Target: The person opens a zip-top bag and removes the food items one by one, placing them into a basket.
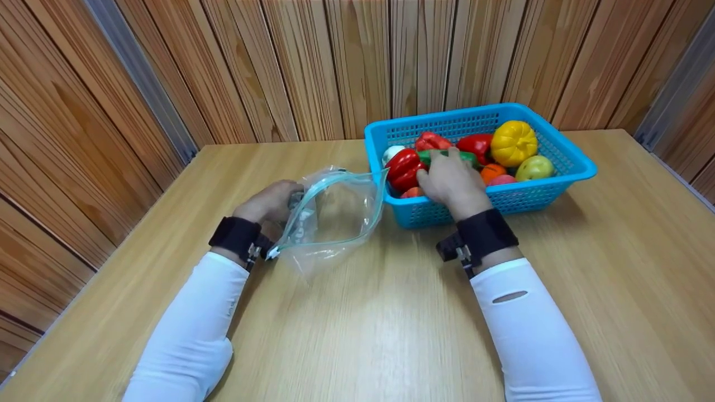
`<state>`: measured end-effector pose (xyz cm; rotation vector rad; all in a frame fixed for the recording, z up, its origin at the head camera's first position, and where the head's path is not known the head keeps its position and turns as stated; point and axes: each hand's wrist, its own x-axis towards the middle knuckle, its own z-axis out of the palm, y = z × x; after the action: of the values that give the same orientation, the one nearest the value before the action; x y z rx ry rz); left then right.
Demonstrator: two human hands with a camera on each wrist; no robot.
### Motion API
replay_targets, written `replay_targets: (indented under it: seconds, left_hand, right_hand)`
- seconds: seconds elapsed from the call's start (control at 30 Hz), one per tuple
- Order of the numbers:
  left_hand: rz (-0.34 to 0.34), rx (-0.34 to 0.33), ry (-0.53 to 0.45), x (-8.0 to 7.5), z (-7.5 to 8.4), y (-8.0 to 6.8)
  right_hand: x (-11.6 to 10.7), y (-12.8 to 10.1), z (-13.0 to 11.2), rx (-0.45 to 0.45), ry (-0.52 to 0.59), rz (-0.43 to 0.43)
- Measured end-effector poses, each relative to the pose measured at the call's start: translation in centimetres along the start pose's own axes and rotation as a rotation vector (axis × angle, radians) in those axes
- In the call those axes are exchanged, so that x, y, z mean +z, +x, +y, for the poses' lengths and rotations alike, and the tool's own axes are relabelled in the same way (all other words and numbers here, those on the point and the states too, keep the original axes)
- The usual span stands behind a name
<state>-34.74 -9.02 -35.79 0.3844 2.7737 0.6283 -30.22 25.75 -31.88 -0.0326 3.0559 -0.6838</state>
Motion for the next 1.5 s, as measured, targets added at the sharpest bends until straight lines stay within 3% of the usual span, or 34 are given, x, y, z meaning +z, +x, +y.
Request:
replay_targets:
  seconds: [0.07,0.2,0.33,0.4,0.5,0.6,0.73,0.83,0.93,1.1,1.33,1.5]
  left_hand:
    - [-0.004,0.032,-0.02,-0.4,-0.2,-0.1]
    - [0.049,0.144,0.007,-2.9,0.9,-2.0]
    - [0.192,0.325,0.065,-6.2,4.5,-5.9]
    - [0.214,0.426,0.089,-7.1,6.6,-8.0]
    - [0.175,0.534,0.142,-7.2,9.5,-10.5]
    - [0.111,0.553,0.206,-6.5,11.4,-11.8]
    - [0.07,0.543,0.307,-5.5,12.6,-12.4]
    - [0.058,0.564,0.373,-5.0,12.8,-12.3]
    - [0.048,0.542,0.388,-4.6,12.3,-11.5]
    - [0.046,0.398,0.339,-4.0,9.9,-8.5]
    - [0.207,0.222,0.259,-2.8,5.1,-3.5]
    - [0.217,0.152,0.223,-2.2,3.1,-2.1]
  right_hand:
    - [-0.1,-0.1,0.1,0.012,-0.023,-0.075]
    - [-0.2,-0.2,0.0,0.018,-0.026,-0.079]
    - [-0.4,0.0,-0.1,0.013,-0.024,-0.055]
    - [-0.5,0.1,-0.1,0.012,-0.021,-0.047]
    - [-0.5,0.1,0.0,0.021,-0.017,-0.039]
    - [-0.5,0.0,0.2,0.029,-0.016,-0.033]
    - [-0.4,-0.1,0.3,0.026,-0.023,-0.023]
    - [-0.4,0.0,0.2,0.023,-0.025,-0.022]
    - [-0.4,0.1,0.0,0.021,-0.023,-0.019]
    - [-0.2,0.2,-0.1,0.029,-0.017,-0.031]
    - [-0.2,0.2,-0.2,0.032,-0.021,-0.032]
    - [-0.1,0.2,-0.1,0.045,-0.021,-0.036]
